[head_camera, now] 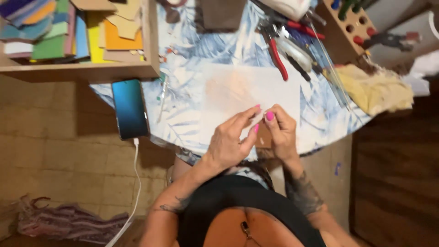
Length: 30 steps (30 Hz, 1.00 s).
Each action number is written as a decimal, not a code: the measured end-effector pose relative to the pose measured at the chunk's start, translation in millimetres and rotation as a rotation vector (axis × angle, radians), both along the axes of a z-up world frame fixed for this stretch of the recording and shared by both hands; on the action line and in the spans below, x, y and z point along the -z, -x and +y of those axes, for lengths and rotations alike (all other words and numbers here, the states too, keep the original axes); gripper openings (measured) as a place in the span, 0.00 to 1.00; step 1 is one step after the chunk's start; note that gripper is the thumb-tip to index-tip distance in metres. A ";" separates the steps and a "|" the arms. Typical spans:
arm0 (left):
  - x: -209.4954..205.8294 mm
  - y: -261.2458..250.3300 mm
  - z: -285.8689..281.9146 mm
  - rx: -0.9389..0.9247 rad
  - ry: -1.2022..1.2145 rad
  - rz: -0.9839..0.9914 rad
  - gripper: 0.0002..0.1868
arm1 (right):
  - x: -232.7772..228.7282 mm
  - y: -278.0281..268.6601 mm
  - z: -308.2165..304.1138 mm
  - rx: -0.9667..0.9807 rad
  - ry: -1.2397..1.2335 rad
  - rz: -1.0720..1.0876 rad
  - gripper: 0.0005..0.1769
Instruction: Decorating a small white box by applying and smoothing colorful material scraps.
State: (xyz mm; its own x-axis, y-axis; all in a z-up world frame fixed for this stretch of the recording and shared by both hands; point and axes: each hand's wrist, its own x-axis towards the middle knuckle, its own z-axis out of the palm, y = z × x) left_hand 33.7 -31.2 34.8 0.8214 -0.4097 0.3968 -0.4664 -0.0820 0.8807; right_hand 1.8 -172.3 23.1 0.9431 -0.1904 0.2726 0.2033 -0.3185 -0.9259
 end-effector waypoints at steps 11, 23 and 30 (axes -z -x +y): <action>-9.1 -30.6 -0.7 -0.050 0.020 0.118 0.14 | -2.9 -33.8 13.6 0.016 0.070 0.026 0.15; -7.3 -27.9 4.0 -0.060 0.005 0.127 0.14 | -5.3 -30.7 17.8 -0.019 0.044 0.025 0.17; -1.6 -21.0 1.4 -0.073 0.011 0.107 0.15 | -8.8 -25.3 18.4 0.006 0.061 0.015 0.12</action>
State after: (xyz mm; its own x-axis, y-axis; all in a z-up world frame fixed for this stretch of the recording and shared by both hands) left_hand 54.7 -29.8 36.4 0.8869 -0.3433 0.3092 -0.3626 -0.1024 0.9263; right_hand 27.1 -153.9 32.0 0.9461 -0.1793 0.2697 0.1876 -0.3753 -0.9077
